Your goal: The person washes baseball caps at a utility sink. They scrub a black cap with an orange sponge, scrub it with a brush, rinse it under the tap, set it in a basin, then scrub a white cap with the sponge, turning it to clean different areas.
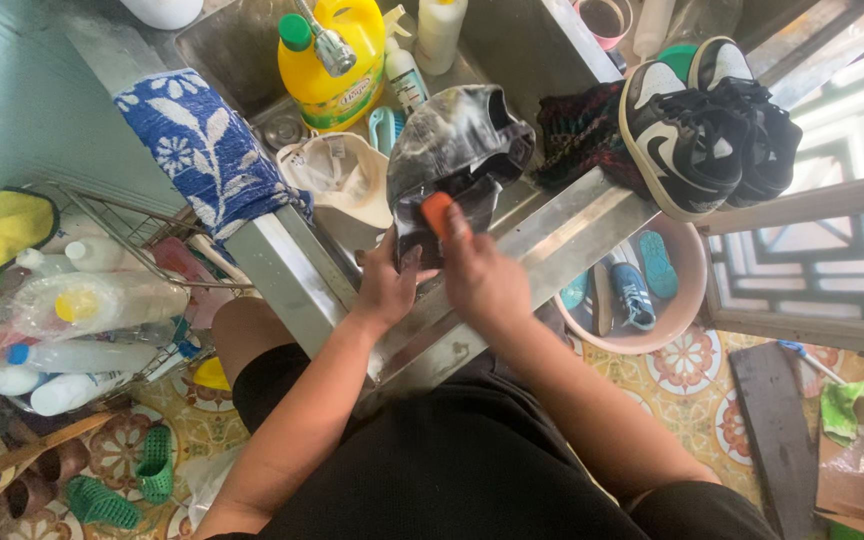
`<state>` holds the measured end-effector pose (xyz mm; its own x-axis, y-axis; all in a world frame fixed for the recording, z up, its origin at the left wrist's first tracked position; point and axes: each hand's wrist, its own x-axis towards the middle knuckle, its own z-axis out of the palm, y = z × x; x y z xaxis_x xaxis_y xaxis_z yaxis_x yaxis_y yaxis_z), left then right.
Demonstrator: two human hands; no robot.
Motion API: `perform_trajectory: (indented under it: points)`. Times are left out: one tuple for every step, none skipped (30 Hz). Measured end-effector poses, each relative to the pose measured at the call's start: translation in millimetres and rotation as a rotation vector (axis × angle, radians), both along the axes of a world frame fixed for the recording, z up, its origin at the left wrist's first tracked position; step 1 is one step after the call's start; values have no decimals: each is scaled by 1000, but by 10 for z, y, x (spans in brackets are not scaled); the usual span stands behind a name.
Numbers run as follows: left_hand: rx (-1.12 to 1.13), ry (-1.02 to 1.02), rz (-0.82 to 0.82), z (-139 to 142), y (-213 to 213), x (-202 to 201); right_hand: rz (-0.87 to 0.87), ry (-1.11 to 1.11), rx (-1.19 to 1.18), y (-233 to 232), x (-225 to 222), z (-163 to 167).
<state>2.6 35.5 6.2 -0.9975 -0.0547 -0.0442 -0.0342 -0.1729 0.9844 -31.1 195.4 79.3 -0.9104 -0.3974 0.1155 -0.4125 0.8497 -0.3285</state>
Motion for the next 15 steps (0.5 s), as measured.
perform_trajectory:
  points:
    - [6,-49,8,-20,4,17,2,2,-34,-36,40,-20]
    - [9,-91,20,-44,3,20,7,10,-71,-47,51,-52]
    - [73,-60,28,-66,7,6,14,20,-110,-54,69,-89]
    - [138,-37,38,-87,17,4,-32,49,-102,-33,41,-132]
    - [201,-16,47,-100,25,9,-77,74,-95,-8,26,-170]
    - [161,-18,40,-107,32,8,-123,100,-87,20,4,-208]
    - [124,-17,32,-110,42,4,-158,69,-33,52,-9,-236]
    - [88,-12,25,-106,45,1,-192,41,21,74,0,-258]
    - [80,-25,22,-99,47,1,-227,16,76,98,1,-269]
    - [72,-37,17,-89,44,1,-144,25,35,110,25,-274]
    - [62,-51,12,-80,42,4,-59,32,-7,115,44,-270]
    - [96,-89,17,-74,40,7,29,37,-49,116,62,-263]
    - [130,-128,23,-71,41,11,19,56,-42,107,80,-252]
    - [163,-167,29,-74,40,13,9,74,-37,97,80,-243]
    - [203,-132,39,-83,44,12,1,91,-32,79,91,-235]
